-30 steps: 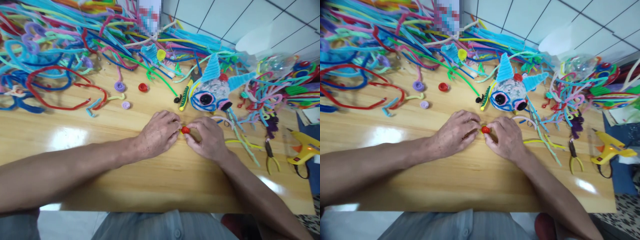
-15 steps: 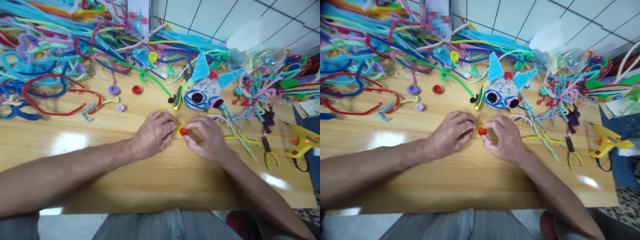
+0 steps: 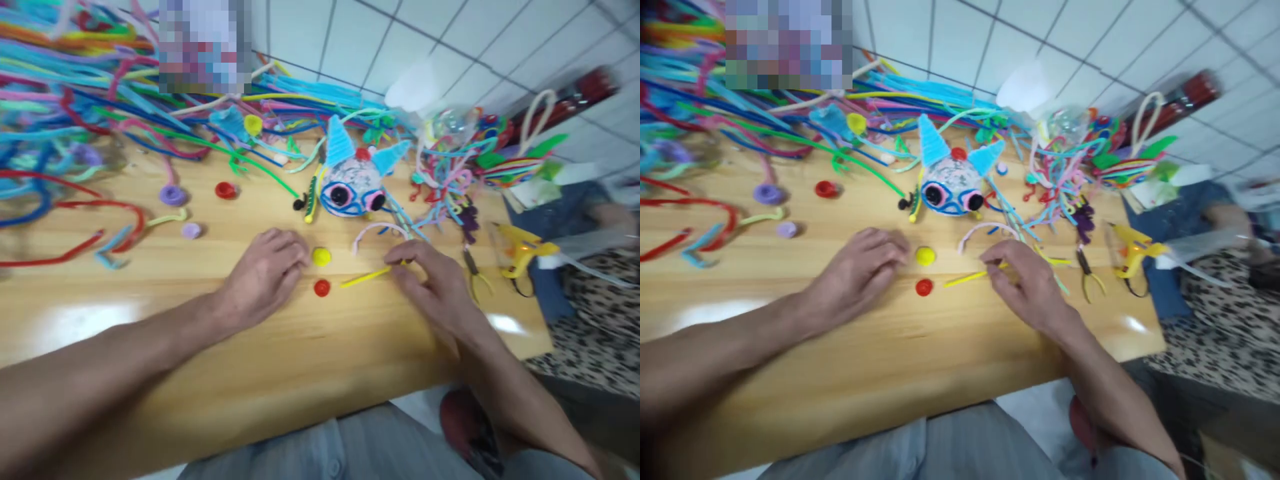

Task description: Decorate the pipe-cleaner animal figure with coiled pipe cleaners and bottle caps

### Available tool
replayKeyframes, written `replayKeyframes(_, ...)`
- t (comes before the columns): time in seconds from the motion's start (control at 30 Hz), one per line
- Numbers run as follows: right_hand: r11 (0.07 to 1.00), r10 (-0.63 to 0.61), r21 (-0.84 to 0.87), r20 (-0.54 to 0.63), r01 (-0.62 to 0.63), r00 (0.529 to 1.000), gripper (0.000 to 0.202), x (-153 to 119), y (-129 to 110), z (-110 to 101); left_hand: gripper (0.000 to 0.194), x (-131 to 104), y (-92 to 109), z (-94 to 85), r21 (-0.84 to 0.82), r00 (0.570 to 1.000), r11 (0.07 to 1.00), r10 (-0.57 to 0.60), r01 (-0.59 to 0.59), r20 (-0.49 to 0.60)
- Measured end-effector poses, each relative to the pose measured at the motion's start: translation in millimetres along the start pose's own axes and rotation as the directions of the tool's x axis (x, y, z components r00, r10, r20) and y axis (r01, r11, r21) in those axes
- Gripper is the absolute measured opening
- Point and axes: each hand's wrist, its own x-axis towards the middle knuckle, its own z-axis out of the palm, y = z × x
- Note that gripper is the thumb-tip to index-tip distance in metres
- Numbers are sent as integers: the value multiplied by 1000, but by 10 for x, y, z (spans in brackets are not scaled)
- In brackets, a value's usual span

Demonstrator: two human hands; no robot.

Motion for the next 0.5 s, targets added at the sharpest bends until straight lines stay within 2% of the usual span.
replayKeyframes(0.03, 993, 118, 32, -79, -116, 990, 15, -130, 88, -83, 25, 8, 9, -30, -25, 1000, 1000, 14, -13, 15)
replayKeyframes(0.07, 969, 246, 70, -175, -237, 954, 14, -266, 192, -162, 25, 14, 17, -54, -51, 1000, 999, 14, -13, 16)
replayKeyframes(0.1, 929, 370, 113, -267, -352, 890, 13, -403, 308, -236, 24, 19, 23, -71, -79, 1000, 997, 13, -12, 9)
replayKeyframes(0.17, 824, 553, 182, -461, -536, 694, 9, -649, 568, -380, 19, 21, 30, -79, -124, 999, 992, -43, 40, -17)
replayKeyframes(0.2, 771, 607, 207, -528, -603, 595, 9, -748, 702, -451, 16, 18, 31, -72, -148, 997, 986, -77, 73, -26)
replayKeyframes(0.3, 692, 609, 213, -685, -690, 400, 10, -914, 1086, -661, 11, 5, 18, -25, -210, 986, 966, -164, 153, -33)
replayKeyframes(0.4, 606, 550, 229, -813, -762, 193, 29, -909, 1413, -842, 14, 3, 2, 13, -273, 979, 943, -201, 192, -6)
replayKeyframes(0.5, 514, 533, 268, -844, -815, 58, 49, -849, 1721, -958, 19, 27, -6, 20, -396, 970, 889, -240, 229, 21)
